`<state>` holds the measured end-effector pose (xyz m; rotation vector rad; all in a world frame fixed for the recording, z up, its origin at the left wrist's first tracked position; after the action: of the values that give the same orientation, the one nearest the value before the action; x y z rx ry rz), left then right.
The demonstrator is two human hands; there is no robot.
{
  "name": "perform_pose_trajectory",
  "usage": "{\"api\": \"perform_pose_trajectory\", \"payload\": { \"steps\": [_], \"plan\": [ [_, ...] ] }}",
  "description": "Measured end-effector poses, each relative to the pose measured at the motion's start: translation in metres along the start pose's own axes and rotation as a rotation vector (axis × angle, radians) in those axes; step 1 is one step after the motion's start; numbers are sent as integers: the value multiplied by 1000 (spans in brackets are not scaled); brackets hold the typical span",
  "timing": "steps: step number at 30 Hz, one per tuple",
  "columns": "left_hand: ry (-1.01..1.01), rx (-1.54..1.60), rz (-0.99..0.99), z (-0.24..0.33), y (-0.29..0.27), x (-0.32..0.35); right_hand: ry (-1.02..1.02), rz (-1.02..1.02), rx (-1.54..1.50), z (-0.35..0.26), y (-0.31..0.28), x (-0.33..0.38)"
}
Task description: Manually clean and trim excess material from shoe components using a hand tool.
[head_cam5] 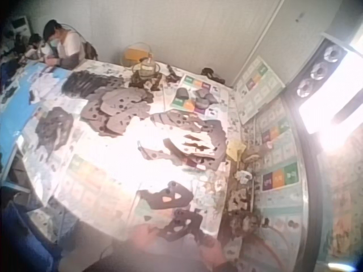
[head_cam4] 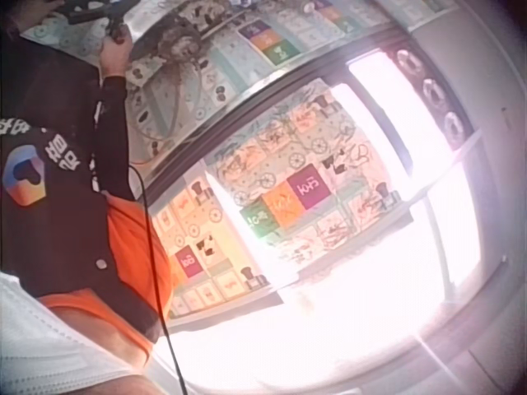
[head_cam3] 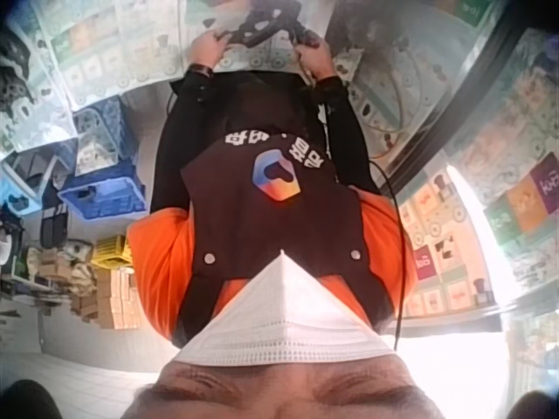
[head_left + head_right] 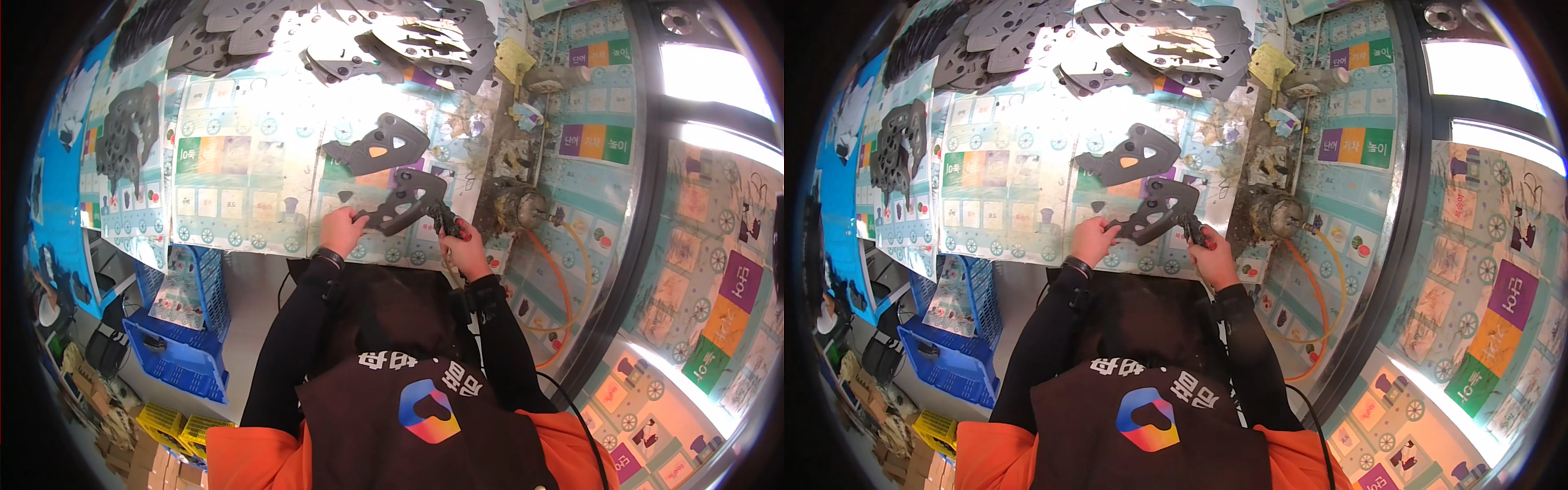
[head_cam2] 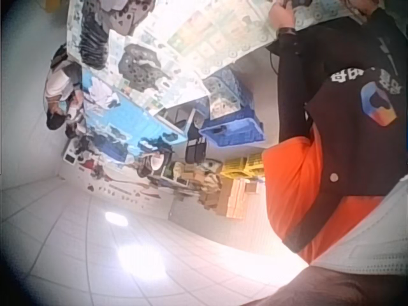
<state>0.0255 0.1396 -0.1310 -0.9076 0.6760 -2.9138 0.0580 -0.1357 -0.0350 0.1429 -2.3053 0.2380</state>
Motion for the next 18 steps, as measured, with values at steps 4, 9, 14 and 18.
{"api": "perform_pose_trajectory", "payload": {
  "steps": [4,9,14,18],
  "plan": [
    [-40,-15,-7,6,-2,2,-4,34,-7,5,-11,-7],
    [-70,-20,-12,9,-5,2,-12,50,-65,-4,-17,-9],
    [-42,-15,-19,12,-4,2,-2,56,-89,-12,-18,-10],
    [-53,-15,-17,11,-4,2,-5,55,-52,-16,-17,-11]
  ]
}}
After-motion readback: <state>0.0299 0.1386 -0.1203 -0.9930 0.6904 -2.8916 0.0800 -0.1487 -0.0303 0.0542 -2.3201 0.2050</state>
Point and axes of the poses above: each hand's wrist, its own x-axis away from the middle knuckle, its own y-axis out of the palm, z = x × y, the point moved 8 cm from there along -x, towards the middle knuckle, and after that the axes turned 1 degree about z, right-handed, at the moved point
